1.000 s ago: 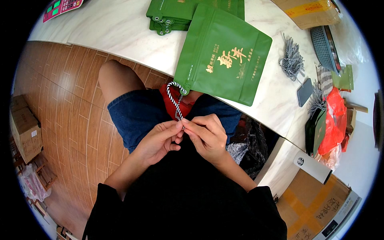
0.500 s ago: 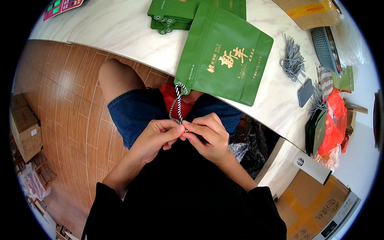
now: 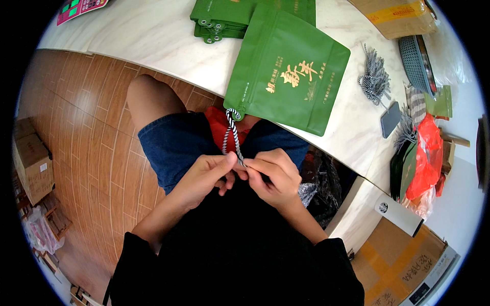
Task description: The person threads striped cords through corner eyelets of green gift bags by hand and pulls them through to attach them. They set completed bags aside on the table.
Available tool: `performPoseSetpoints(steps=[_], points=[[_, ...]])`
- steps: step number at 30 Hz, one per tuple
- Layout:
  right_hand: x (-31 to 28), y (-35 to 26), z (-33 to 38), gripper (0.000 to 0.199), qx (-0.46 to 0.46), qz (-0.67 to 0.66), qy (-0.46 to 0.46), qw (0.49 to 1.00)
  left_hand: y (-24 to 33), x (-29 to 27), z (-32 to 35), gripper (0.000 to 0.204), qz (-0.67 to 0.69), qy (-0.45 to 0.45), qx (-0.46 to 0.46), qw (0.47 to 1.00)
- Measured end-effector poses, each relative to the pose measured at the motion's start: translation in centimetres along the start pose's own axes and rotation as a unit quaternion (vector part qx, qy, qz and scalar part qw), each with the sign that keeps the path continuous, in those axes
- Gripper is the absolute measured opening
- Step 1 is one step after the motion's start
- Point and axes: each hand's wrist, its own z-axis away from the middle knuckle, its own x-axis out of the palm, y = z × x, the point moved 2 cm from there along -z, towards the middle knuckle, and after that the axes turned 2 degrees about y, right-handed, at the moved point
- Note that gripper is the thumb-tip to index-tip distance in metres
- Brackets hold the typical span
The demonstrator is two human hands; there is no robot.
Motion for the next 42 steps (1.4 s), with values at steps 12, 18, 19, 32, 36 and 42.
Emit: performPoseSetpoints(steps=[12, 18, 19, 32, 36, 42], points=[[-3.3, -3.7, -2.0, 0.022, -0.12, -0.06, -0.105, 0.985, 4.3, -0.4, -4.4, 0.047, -0.11, 0.093, 0.137, 0.98], [-3.4, -6.2, -1.2, 0.019, -0.115, -0.257, -0.185, 0.941, 5.8, -1.9, -3.1, 0.041, -0.065, 0.12, 0.136, 0.981], [-2.8, -6.4, -0.6, 0.02, -0.099, -0.29, -0.206, 0.929, 5.8, -2.5, -1.9, 0.042, -0.07, 0.146, 0.142, 0.976], [10.7, -8.6, -1.0, 0.02, -0.182, -0.326, -0.545, 0.75, -1.7, -13.9, 15.3, 0.029, 0.152, 0.418, 0.18, 0.878], [13.7, -7.6, 0.6, 0.013, -0.153, -0.257, -0.586, 0.753, -5.4, -18.5, 10.8, 0.025, 0.256, 0.314, 0.159, 0.9], [16.7, -6.1, 2.0, 0.009, -0.129, -0.248, -0.613, 0.739, -7.4, -19.1, 9.5, 0.014, 0.233, 0.305, 0.126, 0.915]])
